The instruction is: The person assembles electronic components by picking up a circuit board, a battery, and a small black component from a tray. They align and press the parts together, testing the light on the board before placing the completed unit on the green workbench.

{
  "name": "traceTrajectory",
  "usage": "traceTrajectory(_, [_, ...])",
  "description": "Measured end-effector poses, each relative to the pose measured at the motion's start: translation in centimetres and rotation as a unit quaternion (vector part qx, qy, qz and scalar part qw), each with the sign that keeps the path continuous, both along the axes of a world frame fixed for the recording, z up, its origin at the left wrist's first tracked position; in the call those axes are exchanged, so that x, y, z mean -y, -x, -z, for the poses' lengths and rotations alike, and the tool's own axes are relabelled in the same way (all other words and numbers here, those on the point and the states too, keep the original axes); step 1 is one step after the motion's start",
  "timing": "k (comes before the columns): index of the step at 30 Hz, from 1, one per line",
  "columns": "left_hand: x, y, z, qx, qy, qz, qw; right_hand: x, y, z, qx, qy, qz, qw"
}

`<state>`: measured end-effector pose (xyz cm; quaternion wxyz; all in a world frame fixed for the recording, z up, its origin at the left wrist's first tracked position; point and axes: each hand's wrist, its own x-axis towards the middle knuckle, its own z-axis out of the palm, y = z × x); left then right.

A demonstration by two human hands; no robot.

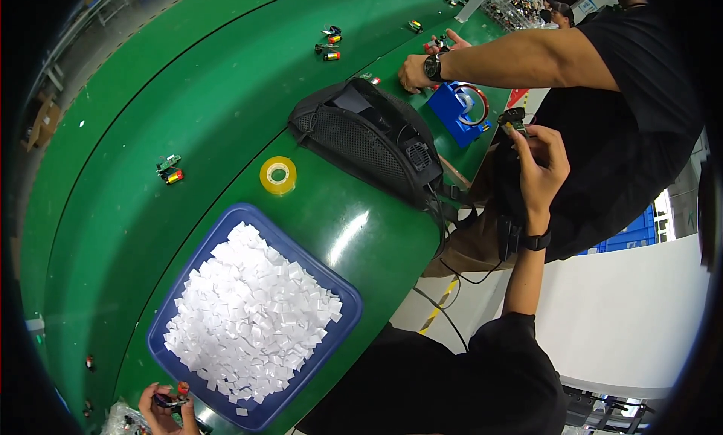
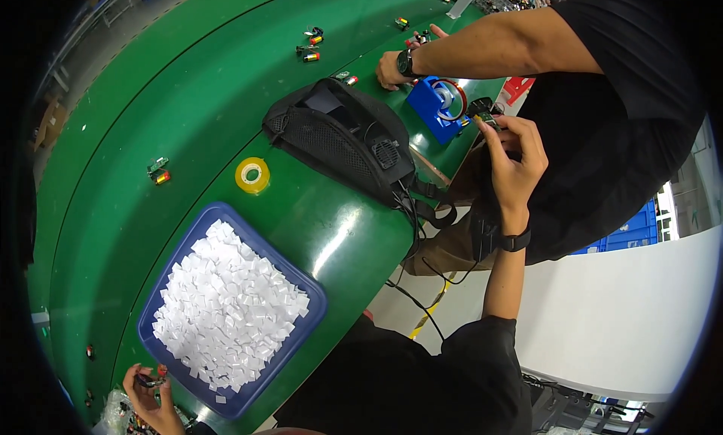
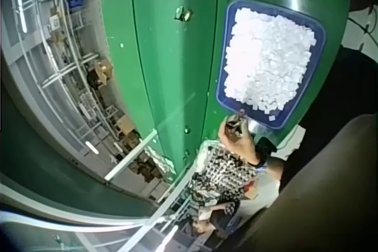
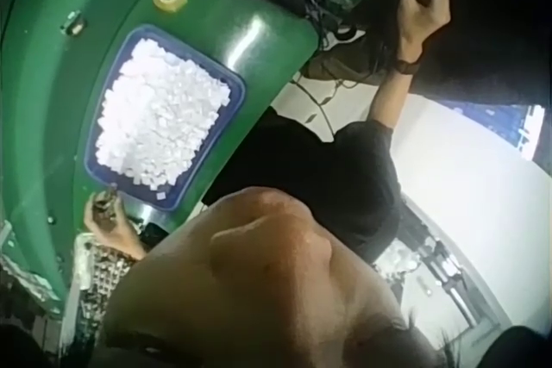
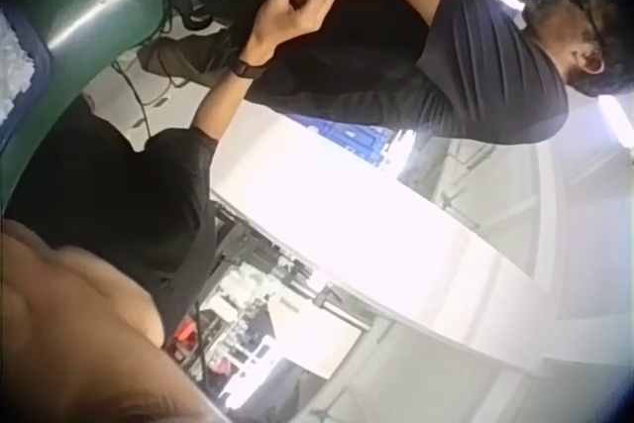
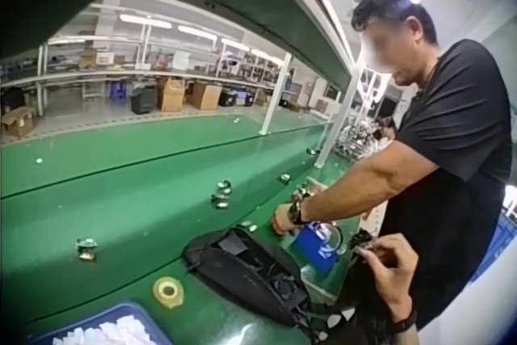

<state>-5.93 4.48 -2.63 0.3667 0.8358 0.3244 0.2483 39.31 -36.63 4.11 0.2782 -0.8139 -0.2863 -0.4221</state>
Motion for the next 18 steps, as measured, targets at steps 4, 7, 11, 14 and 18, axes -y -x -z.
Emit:
traceTrajectory(4, [-0.1, 0.1, 0.2, 0.015, 0.009, 0.000, 1.000, -0.1, 0.3, 0.1, -0.002, 0.001, 0.002, 1.000])
traceTrajectory(7, [-0.1, 0.0, 0.4, 0.025, 0.019, -0.002, 0.999, 0.0, 0.1, 0.1, 0.002, 0.003, 0.001, 1.000])
traceTrajectory(11, [-0.1, 0.0, 0.5, 0.015, 0.009, 0.002, 1.000, -0.1, 0.1, 0.2, 0.011, -0.005, -0.004, 1.000])
traceTrajectory(14, [-0.1, 0.2, 0.5, 0.007, 0.002, 0.001, 1.000, -0.2, -0.1, 0.3, 0.009, -0.009, -0.005, 1.000])
traceTrajectory(18, [0.0, 0.4, 0.7, 0.012, 0.004, -0.001, 1.000, -0.1, -0.6, 1.0, -0.043, -0.012, 0.000, 0.999])
